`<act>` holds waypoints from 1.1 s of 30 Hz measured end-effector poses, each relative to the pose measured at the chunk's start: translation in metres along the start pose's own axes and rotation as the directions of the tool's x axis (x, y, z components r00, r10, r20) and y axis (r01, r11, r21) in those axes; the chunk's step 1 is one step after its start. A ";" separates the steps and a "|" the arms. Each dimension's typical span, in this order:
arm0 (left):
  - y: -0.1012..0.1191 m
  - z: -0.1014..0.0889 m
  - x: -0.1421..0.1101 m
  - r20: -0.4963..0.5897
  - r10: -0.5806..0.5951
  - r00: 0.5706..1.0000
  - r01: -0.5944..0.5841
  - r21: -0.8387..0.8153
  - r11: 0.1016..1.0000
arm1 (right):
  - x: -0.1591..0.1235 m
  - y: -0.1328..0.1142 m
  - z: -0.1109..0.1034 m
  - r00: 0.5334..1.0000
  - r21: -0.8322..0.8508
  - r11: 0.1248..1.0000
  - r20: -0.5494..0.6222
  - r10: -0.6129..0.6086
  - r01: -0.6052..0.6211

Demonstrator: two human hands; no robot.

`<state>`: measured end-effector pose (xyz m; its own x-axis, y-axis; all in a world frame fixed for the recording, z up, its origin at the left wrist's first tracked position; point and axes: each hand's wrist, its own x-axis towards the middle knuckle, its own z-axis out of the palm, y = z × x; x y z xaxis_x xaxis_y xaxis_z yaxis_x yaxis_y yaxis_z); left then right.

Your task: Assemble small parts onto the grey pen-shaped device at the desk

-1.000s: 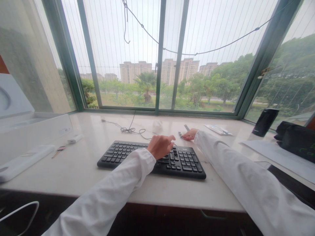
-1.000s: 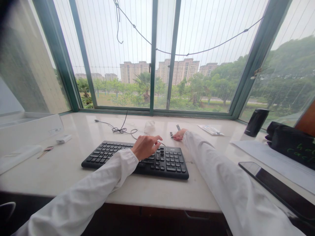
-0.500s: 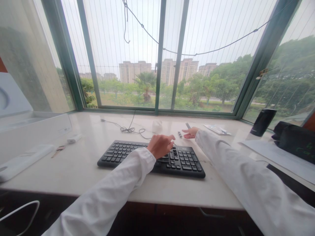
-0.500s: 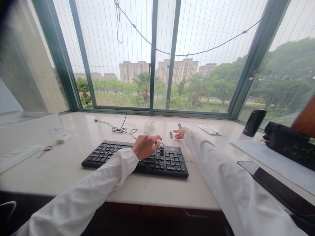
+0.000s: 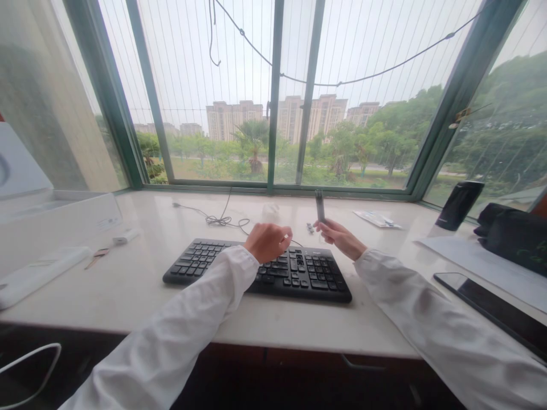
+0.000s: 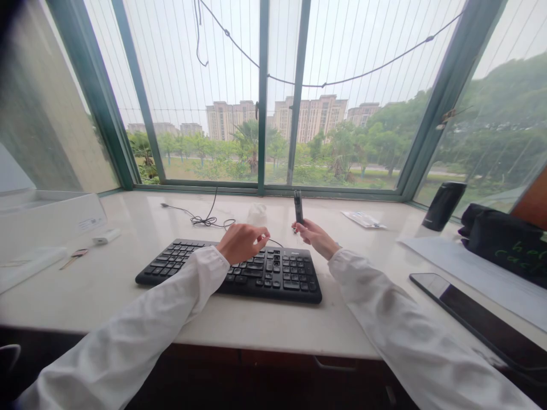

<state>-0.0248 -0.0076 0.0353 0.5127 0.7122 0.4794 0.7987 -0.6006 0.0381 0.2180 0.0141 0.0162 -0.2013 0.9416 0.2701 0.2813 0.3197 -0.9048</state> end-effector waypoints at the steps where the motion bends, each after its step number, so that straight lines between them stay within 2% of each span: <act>1: 0.000 0.001 0.000 -0.001 0.006 1.000 -0.006 0.000 1.000 | -0.003 -0.002 0.002 0.999 0.021 1.000 0.042 -0.015 0.014; 5: -0.002 0.004 0.000 -0.003 0.018 1.000 -0.018 -0.013 1.000 | -0.016 -0.013 0.010 0.978 0.097 0.995 0.203 -0.051 0.032; 9: -0.003 0.006 0.000 -0.012 0.024 1.000 -0.025 -0.045 0.999 | -0.024 -0.016 0.020 0.951 0.155 0.988 0.299 -0.073 0.027; 17: -0.004 0.005 0.001 0.009 0.043 0.999 -0.042 -0.086 0.995 | -0.030 -0.011 0.024 0.944 0.054 0.989 0.294 -0.151 0.141; 24: -0.001 0.003 0.001 0.022 0.058 0.998 -0.056 -0.079 0.995 | -0.035 -0.023 0.024 0.924 0.120 0.992 0.375 -0.073 0.030; 28: 0.001 0.002 0.000 0.025 0.054 0.998 -0.051 -0.092 0.994 | -0.035 -0.027 0.022 0.901 0.101 0.994 0.426 -0.084 0.045; 33: 0.002 0.002 0.000 0.025 0.061 0.998 -0.058 -0.096 0.994 | -0.034 -0.027 0.021 0.908 0.043 0.998 0.415 -0.063 0.050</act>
<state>-0.0229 -0.0079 0.0335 0.5677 0.6833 0.4592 0.7338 -0.6728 0.0940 0.1976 -0.0287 0.0241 -0.5896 0.7905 0.1659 0.2308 0.3616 -0.9033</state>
